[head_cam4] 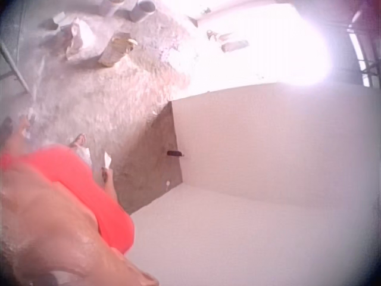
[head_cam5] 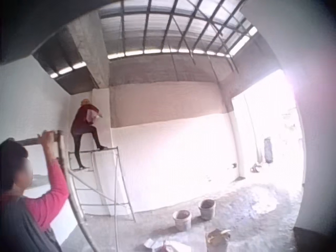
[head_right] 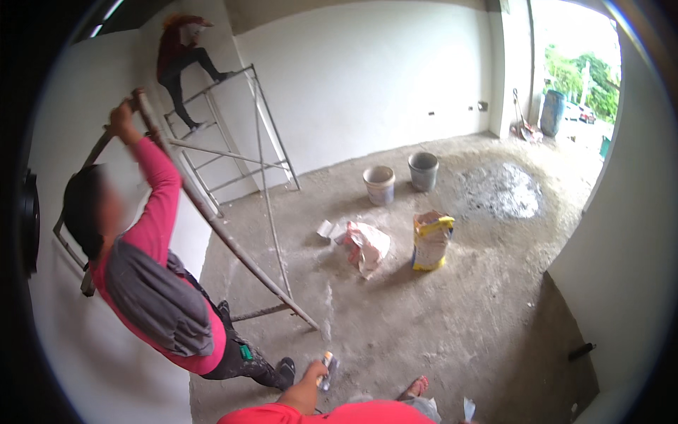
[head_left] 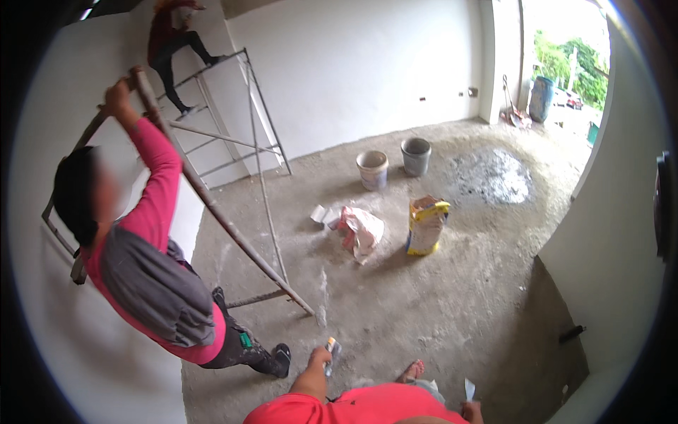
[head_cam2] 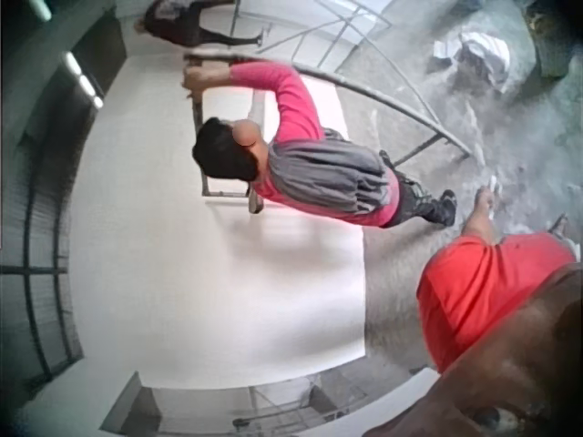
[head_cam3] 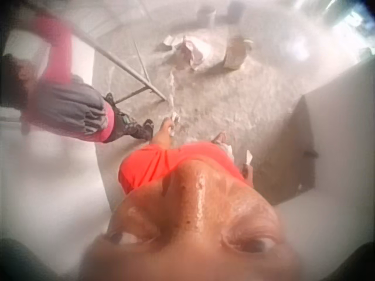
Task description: The person scoops plaster from a bag onto a hawk and spreads it onto a wall using a trowel. The person repeatedly returns to the bag to gather more plaster and continues applying it to the wall surface.
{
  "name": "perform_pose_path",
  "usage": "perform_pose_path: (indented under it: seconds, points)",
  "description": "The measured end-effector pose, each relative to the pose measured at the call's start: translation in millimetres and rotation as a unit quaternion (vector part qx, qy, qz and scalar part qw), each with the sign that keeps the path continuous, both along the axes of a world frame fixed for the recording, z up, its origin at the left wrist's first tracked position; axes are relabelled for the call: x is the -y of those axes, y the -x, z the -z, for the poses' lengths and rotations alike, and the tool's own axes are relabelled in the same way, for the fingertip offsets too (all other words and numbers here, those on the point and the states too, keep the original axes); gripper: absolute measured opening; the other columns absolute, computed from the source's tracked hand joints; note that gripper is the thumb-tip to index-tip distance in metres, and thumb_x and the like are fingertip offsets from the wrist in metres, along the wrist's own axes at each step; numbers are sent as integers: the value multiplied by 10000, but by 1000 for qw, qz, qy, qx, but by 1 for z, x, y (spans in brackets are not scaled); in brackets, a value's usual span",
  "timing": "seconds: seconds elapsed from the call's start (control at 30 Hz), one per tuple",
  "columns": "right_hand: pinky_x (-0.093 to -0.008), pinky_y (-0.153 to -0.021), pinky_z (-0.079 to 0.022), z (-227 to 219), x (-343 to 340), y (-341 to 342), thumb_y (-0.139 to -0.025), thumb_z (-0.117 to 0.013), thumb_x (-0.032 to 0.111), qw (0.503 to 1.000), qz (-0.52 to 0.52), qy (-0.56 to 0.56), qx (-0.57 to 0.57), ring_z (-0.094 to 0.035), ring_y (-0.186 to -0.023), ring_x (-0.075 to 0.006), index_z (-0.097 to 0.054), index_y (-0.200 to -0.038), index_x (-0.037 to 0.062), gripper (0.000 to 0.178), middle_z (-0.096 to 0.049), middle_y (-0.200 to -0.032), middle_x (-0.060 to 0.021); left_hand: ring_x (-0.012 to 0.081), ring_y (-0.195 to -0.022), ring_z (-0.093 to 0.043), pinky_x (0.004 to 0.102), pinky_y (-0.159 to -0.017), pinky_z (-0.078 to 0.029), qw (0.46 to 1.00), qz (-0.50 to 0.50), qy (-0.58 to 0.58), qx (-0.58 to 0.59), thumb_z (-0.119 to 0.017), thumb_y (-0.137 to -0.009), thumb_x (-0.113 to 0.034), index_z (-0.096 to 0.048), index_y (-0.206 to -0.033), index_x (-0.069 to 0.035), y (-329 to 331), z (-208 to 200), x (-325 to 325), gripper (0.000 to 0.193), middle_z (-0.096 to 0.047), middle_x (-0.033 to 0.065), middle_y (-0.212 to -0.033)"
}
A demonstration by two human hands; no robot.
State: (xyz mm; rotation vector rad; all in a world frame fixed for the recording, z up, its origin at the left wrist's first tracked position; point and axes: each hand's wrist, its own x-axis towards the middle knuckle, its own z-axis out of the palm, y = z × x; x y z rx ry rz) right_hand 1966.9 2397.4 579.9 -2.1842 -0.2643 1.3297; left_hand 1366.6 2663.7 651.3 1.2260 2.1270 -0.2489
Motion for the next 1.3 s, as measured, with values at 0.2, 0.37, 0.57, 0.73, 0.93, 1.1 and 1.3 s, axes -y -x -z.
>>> perform_pose_path:
  seconds: [0.2,0.37,0.57,0.73,0.93,1.1,1.3]
  points:
    - [-348,-353,-336,-83,-186,-24,-697,-582,189,993,-100,21,60,-467,-388,-170,-510,-542,61,213,-475,-476,-54,359,-909,-591,407,-793,-476,998,-49,-39,17,-586,-623,-151,-622,-905,10,-41,-32,-76,327,-605,238,-945]
    - [-332,-345,-351,-122,-315,-20,-702,-604,190,989,-147,23,16,-475,-367,-169,-541,-626,21,196,-489,-461,-71,377,-920,-579,416,-811,-456,995,-27,-82,49,-553,-643,-119,-610,-929,14,-72,-27,-138,321,-600,255,-941]
    - [-328,-349,-351,-118,-375,-51,-720,-596,179,979,-188,75,37,-469,-368,-169,-532,-624,13,202,-497,-490,-76,359,-897,-597,403,-786,-462,992,-68,-66,83,-603,-601,-108,-624,-883,21,-113,-17,-252,311,-618,241,-904]
    - [-330,-345,-346,-129,-372,-86,-716,-596,163,988,-35,142,47,-468,-374,-174,-542,-629,30,168,-486,-488,-63,358,-914,-595,405,-787,-466,993,-69,-74,61,-629,-582,-100,-619,-890,40,-145,-5,-383,339,-617,244,-914]
    - [-333,-383,-370,-122,-414,-91,-725,-586,175,993,32,111,18,-491,-426,-184,-564,-659,32,159,-510,-531,-80,390,-975,-555,410,-817,-457,985,-56,-119,112,-640,-643,-241,-560,-979,84,-188,-8,-559,474,-569,290,-1007]
    - [-345,-389,-366,-24,-409,-134,-719,-603,170,977,-87,139,137,-498,-425,-172,-559,-646,43,153,-499,-505,-70,269,-706,-607,356,-597,-481,856,-275,-205,387,-647,-652,-164,-553,-824,130,-297,-31,-662,354,-603,209,-788]
    - [-336,-382,-370,-79,-623,-193,-716,-605,182,940,-309,83,123,-512,-423,-173,-560,-657,16,182,-520,-516,-91,200,-626,-586,328,-535,-483,736,-444,-153,488,-629,-695,-109,-549,-859,48,-360,-45,-737,241,-577,108,-767]
